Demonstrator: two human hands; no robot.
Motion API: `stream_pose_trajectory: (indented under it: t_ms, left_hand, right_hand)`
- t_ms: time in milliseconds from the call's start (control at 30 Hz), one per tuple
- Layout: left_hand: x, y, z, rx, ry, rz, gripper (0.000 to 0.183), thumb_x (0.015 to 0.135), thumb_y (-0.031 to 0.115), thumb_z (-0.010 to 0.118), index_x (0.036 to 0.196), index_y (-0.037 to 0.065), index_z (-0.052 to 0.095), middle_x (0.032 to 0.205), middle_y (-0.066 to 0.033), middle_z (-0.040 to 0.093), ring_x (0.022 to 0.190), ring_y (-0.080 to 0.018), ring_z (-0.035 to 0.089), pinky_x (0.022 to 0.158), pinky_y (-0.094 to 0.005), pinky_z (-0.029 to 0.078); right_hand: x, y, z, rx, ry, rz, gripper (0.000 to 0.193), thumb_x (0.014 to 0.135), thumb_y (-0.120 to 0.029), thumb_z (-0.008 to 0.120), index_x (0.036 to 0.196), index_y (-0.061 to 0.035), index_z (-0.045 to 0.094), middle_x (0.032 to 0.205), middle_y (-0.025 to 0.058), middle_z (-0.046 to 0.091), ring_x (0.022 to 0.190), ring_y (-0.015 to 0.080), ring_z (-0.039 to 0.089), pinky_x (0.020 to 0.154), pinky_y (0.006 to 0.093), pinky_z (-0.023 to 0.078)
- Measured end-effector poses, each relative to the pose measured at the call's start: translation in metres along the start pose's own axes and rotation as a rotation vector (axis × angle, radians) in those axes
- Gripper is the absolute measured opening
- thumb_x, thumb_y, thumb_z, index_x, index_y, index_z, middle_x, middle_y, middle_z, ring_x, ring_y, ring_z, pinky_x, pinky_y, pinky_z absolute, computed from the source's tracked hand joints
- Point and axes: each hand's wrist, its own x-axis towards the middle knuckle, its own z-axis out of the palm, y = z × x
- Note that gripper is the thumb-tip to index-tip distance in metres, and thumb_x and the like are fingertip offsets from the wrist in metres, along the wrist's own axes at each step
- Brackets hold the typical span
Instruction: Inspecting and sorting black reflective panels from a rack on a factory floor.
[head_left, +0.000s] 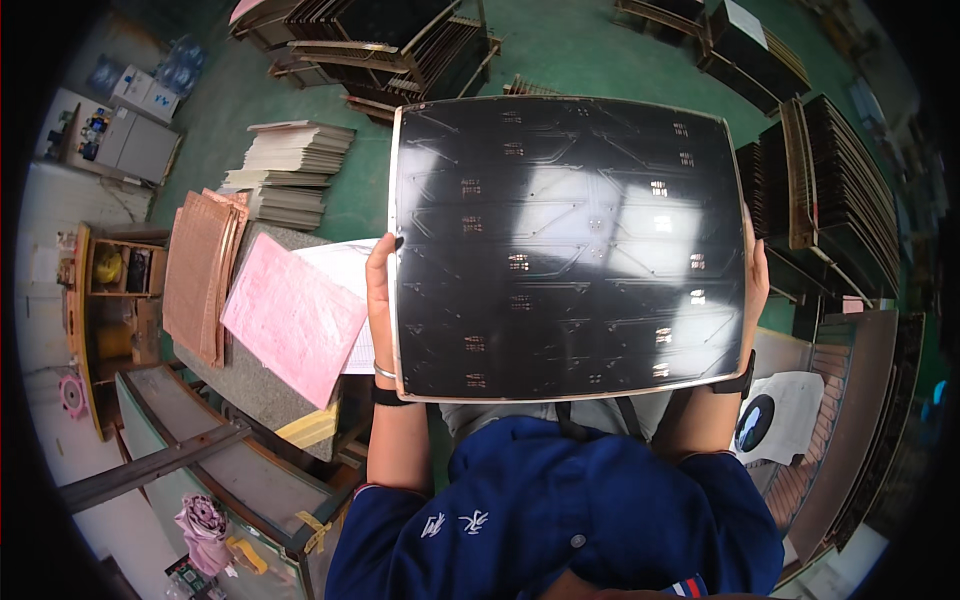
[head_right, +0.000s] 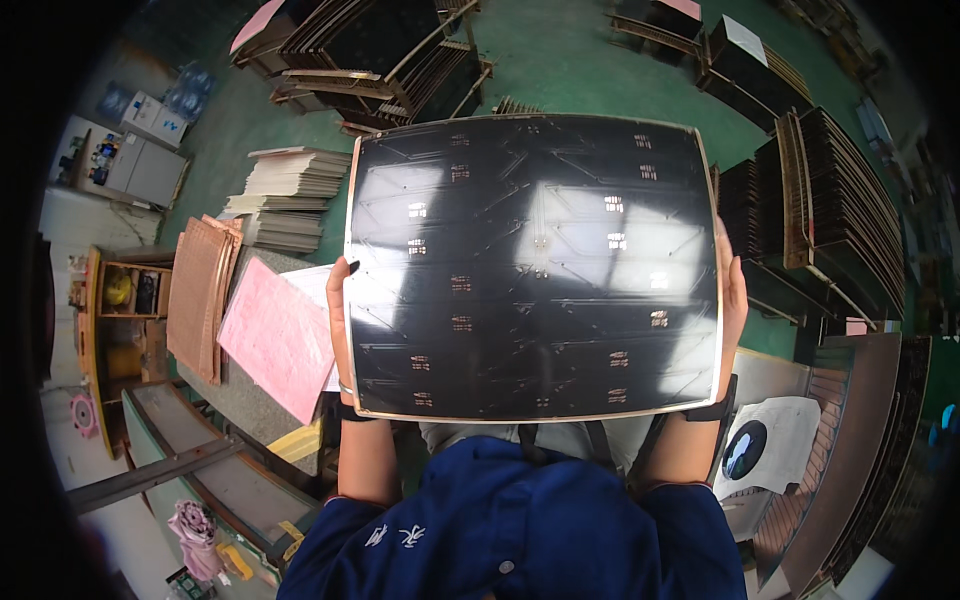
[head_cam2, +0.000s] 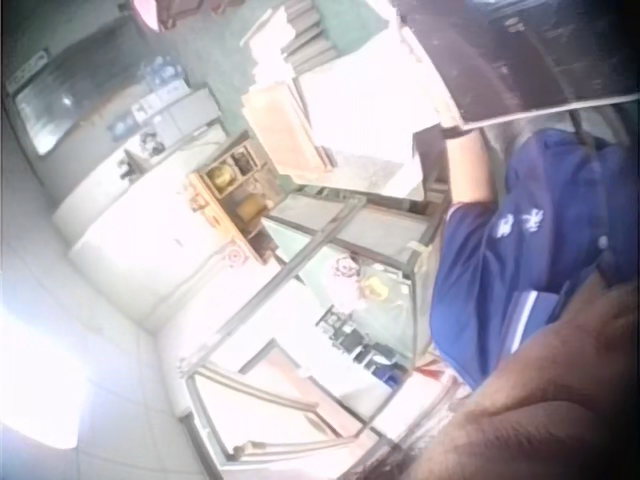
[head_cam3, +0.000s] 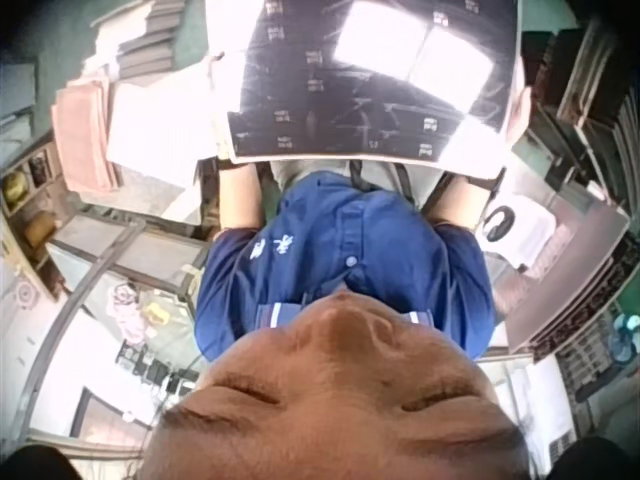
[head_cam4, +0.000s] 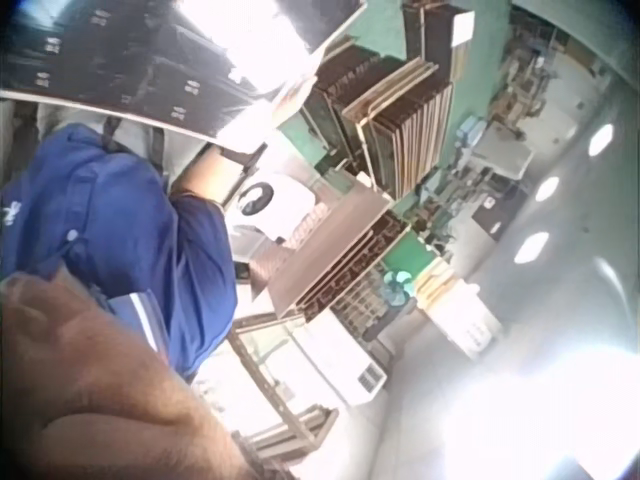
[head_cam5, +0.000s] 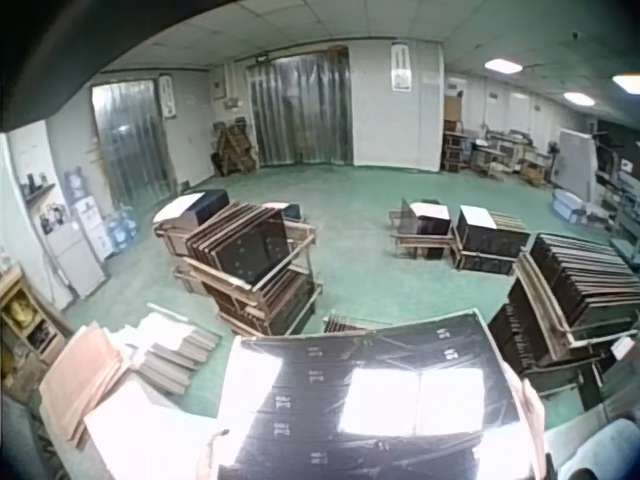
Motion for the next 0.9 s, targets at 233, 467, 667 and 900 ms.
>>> stream_pose_trajectory:
  t_ms: [233,467,667,900]
  left_hand:
    - [0.023,-0.008,-0.051,-0.187,0.029,-0.134,0.046,0.098,0.025,0.037,0.140,0.009,0.025,0.130,-0.0104,0.047,0.118,-0.0213,0.047,0.103,-0.0358,0.039]
    - [-0.005,-0.040,0.001,-0.171,-0.265,-0.110,0.055,0.096,0.029,0.043,0.144,0.018,0.018,0.139,-0.0085,0.037,0.123,-0.0227,0.044,0.100,-0.0380,0.040]
    - [0.000,-0.037,0.000,0.072,-0.128,-0.095,0.056,0.090,0.015,0.055,0.140,0.009,0.028,0.131,-0.0083,0.046,0.120,-0.0202,0.046,0.101,-0.0342,0.038]
    - [0.010,-0.031,-0.031,0.121,-0.173,-0.127,0.054,0.091,0.013,0.052,0.140,0.011,0.027,0.133,-0.0099,0.044,0.122,-0.0235,0.045,0.103,-0.0380,0.039]
  right_hand:
    - [0.017,0.025,-0.043,-0.168,0.058,0.204,0.030,0.092,-0.016,0.051,0.115,0.0040,0.053,0.102,0.0150,0.064,0.083,0.0190,0.066,0.069,0.0287,0.057]
    - [0.007,0.072,-0.001,0.108,-0.076,0.100,0.045,0.092,-0.012,0.049,0.134,-0.0023,0.034,0.132,0.0126,0.046,0.120,0.0254,0.047,0.099,0.0414,0.042]
    - [-0.008,0.050,0.000,-0.039,-0.148,0.237,0.064,0.081,-0.003,0.059,0.137,-0.0004,0.028,0.133,0.0144,0.044,0.122,0.0297,0.045,0.098,0.0444,0.041]
    - [-0.015,0.028,-0.025,-0.102,-0.249,0.178,0.052,0.084,-0.002,0.054,0.130,0.0071,0.032,0.115,0.0279,0.052,0.087,0.0398,0.064,0.065,0.0507,0.058]
